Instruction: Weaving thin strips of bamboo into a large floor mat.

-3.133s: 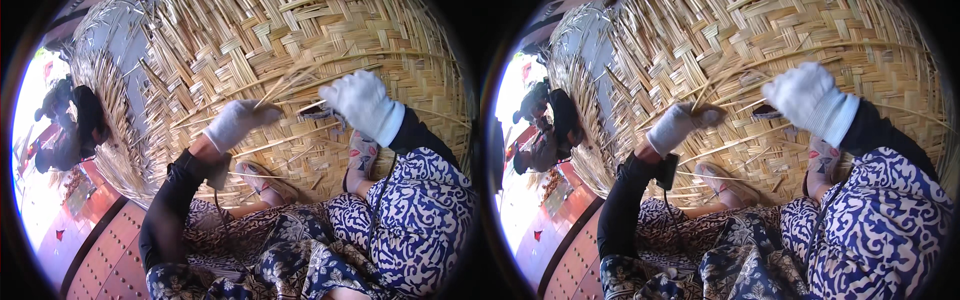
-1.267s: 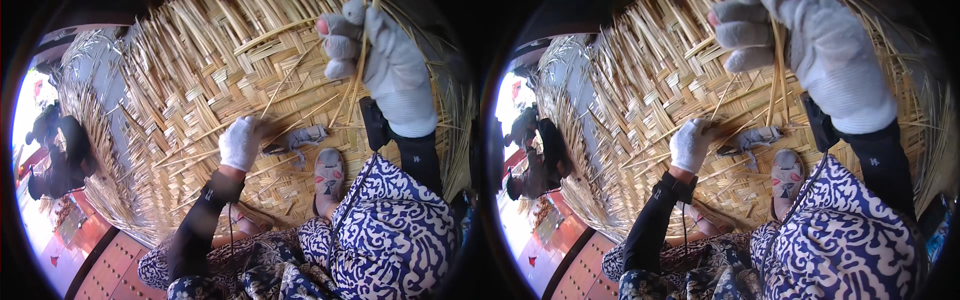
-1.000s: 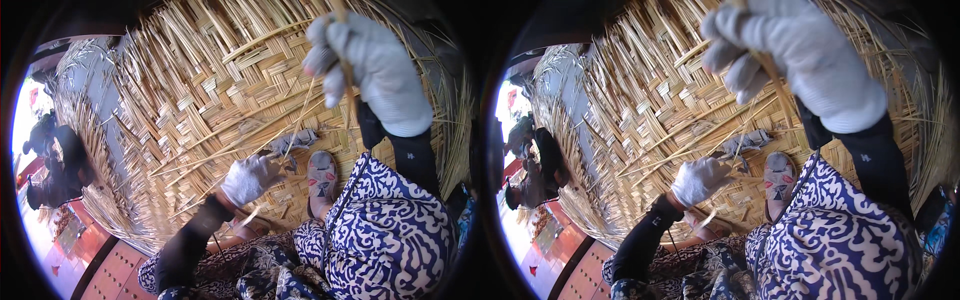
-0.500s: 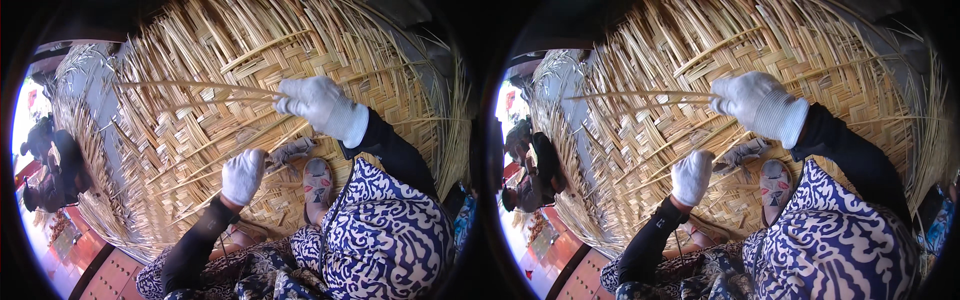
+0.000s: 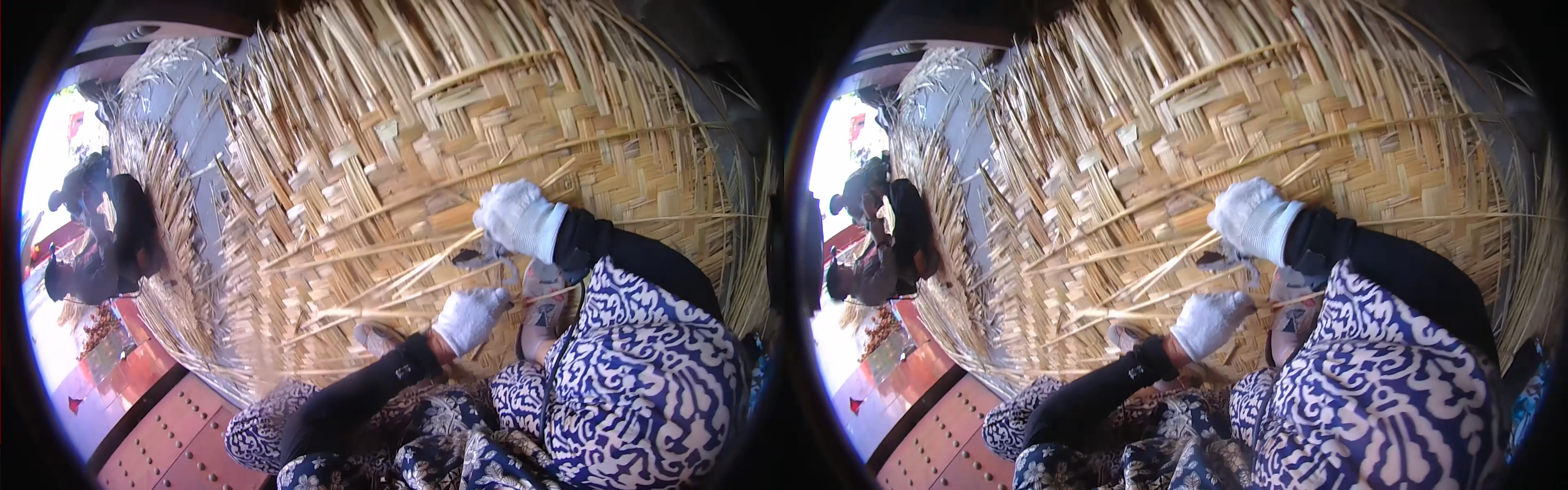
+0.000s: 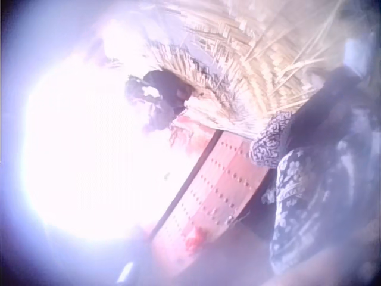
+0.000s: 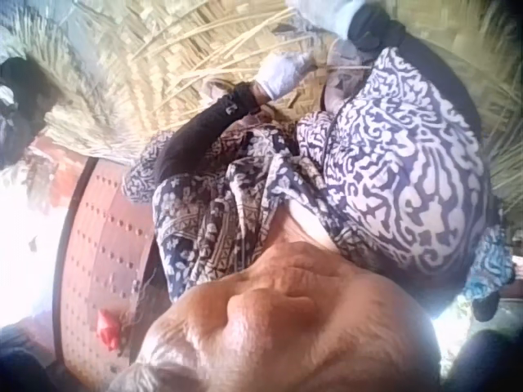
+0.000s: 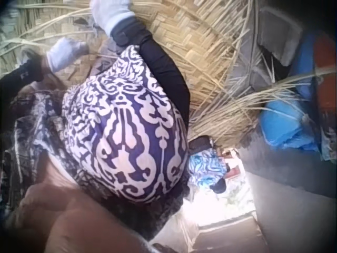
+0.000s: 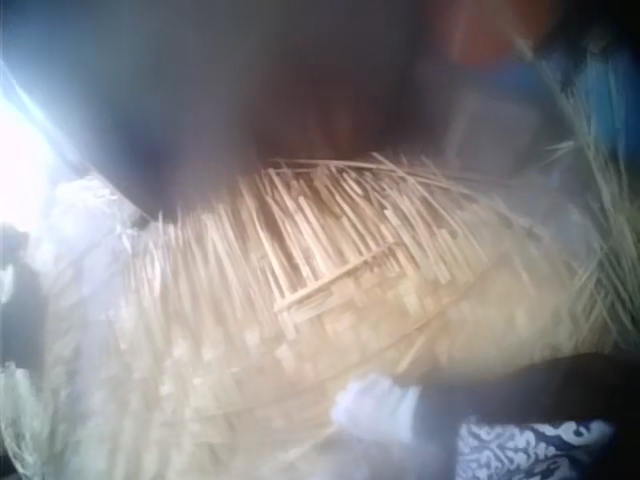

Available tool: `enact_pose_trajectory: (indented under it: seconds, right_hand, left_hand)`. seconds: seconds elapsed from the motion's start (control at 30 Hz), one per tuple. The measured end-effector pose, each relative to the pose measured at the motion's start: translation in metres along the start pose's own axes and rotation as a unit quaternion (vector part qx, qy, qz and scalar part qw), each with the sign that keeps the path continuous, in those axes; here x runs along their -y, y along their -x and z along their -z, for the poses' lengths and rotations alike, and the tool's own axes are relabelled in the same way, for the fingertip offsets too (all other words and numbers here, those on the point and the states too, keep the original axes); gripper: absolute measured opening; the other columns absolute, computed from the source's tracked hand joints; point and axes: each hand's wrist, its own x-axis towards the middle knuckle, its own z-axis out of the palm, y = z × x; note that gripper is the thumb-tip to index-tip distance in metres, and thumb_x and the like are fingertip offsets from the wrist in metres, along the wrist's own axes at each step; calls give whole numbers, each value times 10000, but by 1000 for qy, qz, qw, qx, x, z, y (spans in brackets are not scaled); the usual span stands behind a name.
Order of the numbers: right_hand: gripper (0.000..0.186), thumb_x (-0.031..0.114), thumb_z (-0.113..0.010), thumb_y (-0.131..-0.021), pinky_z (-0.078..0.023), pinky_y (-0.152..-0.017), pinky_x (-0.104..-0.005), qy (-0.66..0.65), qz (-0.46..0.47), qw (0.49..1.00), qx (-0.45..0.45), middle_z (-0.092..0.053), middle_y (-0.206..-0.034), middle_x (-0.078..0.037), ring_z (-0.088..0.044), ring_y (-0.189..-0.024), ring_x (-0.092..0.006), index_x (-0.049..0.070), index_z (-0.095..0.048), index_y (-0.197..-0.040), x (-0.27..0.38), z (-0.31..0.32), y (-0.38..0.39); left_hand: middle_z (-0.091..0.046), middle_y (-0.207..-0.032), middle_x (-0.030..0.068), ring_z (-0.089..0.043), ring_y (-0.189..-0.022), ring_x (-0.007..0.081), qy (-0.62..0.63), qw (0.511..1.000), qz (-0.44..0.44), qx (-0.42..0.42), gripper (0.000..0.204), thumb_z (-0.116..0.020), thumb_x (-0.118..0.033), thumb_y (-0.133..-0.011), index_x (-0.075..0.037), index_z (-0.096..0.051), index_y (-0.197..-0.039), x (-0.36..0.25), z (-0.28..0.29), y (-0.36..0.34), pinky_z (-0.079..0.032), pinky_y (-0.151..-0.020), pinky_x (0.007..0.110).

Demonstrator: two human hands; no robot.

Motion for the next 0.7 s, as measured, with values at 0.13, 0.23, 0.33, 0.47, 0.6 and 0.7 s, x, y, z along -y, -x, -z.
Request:
enact_pose_trajectory:
  seconds: [0.13,0.23,0.33,0.47,0.6,0.7]
  right_hand:
    - [102,142,-568,-645,-476,-558,-355,46,1,997,-56,-588,-719,-106,-592,-717,-246,80,-592,-723,-2,6,5]
    - [118,164,-587,-656,-477,-554,-362,0,-15,999,51,-601,-735,-122,-606,-702,-258,68,-582,-726,-2,-11,4]
    - [158,195,-604,-666,-477,-554,-367,-24,-8,996,85,-608,-704,-127,-614,-669,-266,62,-592,-749,-4,-8,1]
    - [187,259,-610,-679,-475,-573,-376,16,-15,987,162,-596,-642,-123,-606,-644,-279,89,-602,-759,-5,0,-1]
    - [239,303,-589,-725,-469,-623,-372,-169,-25,985,32,-597,-669,-137,-603,-677,-279,94,-599,-840,-20,38,8]
    - [240,206,-537,-804,-479,-602,-332,-514,-42,855,51,-602,-690,-107,-613,-684,-232,13,-547,-947,-33,66,9]
  left_hand:
    - [-589,-742,121,-582,-686,301,145,983,77,-77,133,-484,-153,-806,-102,-520,-924,-7,-9,5,-446,-538,394]
    - [-594,-751,123,-582,-704,304,209,963,136,-106,119,-539,-179,-791,-96,-566,-872,-10,-16,1,-458,-588,350]
    - [-596,-773,135,-581,-722,307,242,956,145,-86,140,-544,-188,-788,-96,-572,-889,-14,-17,0,-460,-600,351]
    - [-595,-759,138,-580,-698,310,191,976,92,-46,148,-510,-196,-807,-90,-566,-894,-17,-12,-1,-457,-583,382]
    - [-616,-795,79,-583,-724,273,-33,969,-140,-202,140,-525,-203,-806,-92,-606,-835,-19,18,-11,-464,-626,356]
    - [-616,-806,75,-577,-763,245,43,974,-83,-204,184,-522,-241,-816,-84,-619,-813,-20,43,-17,-457,-683,341]
